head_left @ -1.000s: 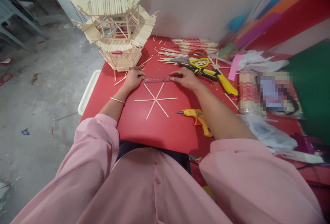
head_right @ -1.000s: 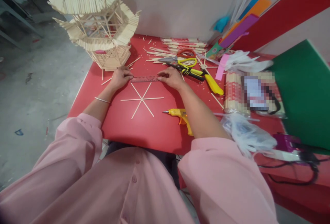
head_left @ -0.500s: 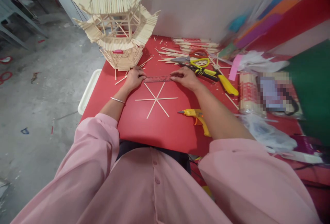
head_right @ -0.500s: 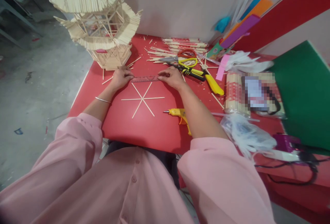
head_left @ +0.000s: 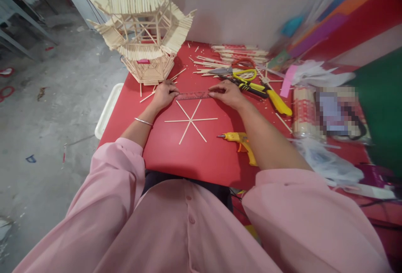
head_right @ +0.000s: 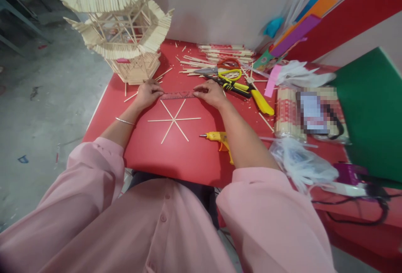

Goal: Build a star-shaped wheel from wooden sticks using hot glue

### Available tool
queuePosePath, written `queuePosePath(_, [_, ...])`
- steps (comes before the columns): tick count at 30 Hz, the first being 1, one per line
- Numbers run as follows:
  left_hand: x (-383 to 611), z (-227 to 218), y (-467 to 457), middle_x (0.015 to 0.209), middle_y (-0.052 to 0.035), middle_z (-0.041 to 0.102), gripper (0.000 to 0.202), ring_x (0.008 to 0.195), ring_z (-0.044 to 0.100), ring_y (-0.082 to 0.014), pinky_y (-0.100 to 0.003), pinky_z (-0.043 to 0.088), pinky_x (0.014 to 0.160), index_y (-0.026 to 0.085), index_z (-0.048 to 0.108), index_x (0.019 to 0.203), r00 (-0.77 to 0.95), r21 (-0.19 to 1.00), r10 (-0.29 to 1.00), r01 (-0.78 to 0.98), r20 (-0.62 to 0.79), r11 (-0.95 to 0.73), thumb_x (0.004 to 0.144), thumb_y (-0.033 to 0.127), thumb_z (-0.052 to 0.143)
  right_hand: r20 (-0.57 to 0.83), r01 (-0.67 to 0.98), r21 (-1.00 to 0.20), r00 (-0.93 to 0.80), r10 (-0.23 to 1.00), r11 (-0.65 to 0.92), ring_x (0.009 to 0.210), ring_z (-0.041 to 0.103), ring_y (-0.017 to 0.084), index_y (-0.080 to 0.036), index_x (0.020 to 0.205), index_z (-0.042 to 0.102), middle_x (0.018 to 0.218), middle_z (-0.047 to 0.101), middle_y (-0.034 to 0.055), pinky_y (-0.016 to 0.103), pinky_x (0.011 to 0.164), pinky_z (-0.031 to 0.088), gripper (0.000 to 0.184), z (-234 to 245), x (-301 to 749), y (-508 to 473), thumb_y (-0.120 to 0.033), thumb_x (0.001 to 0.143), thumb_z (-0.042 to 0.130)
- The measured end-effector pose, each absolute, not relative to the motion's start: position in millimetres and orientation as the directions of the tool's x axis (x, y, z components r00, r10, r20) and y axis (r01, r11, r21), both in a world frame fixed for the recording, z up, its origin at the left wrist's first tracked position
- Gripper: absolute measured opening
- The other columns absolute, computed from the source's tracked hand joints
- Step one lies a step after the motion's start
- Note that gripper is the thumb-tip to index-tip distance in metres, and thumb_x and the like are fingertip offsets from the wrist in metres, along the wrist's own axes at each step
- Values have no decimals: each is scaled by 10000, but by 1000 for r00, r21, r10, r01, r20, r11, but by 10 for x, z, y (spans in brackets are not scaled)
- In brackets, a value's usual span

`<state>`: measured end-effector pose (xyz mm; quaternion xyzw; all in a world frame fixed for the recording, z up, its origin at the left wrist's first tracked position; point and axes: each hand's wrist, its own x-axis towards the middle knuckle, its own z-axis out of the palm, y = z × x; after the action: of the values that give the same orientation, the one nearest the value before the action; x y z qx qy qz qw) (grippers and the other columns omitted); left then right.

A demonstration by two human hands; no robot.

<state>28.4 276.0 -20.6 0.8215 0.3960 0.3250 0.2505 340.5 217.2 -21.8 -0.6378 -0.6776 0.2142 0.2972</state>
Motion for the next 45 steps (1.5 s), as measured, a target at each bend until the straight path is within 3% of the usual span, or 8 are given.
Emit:
queuePosePath(17, [274,-242,2789,922,-69,700,100,927,661,-224,-389,543,924,185,761,795,473,669,815,489,335,-559,791,183,661,152,709,-695,-20,988,121,934,620,246,-267,1001,818,984,665,82,430,932,529,335,-220,3398,2161,-471,738,773])
queuePosePath(27, [273,-256,2803,906,-60,703,86,930,666,-224,-379,551,906,199,760,779,455,679,826,492,334,-545,777,193,675,86,734,-676,-10,996,65,1024,618,263,-302,1010,814,1054,688,78,435,986,534,340,-133,3365,2123,-518,751,770])
queuePosePath(36, [275,-243,2796,903,-63,702,89,924,666,-221,-372,549,905,192,765,802,457,691,830,486,321,-535,776,185,680,93,744,-661,-47,995,97,978,619,246,-277,1047,807,1058,665,81,405,948,530,386,-111,3374,2096,-536,768,740])
queuePosePath(41, [294,-278,2823,883,-58,707,103,929,663,-217,-362,555,924,199,766,811,445,681,823,481,353,-552,778,200,668,75,844,-525,-87,993,113,934,612,257,-271,1025,792,934,683,73,417,925,510,387,-50,3365,2109,-534,743,772])
queuePosePath(45, [302,-297,2842,930,-83,727,134,957,670,-235,-376,544,939,194,770,881,421,678,828,487,369,-550,818,223,655,-1,888,-460,10,1000,-9,868,629,251,-240,869,750,843,705,62,393,848,509,317,33,3301,2087,-498,696,815])
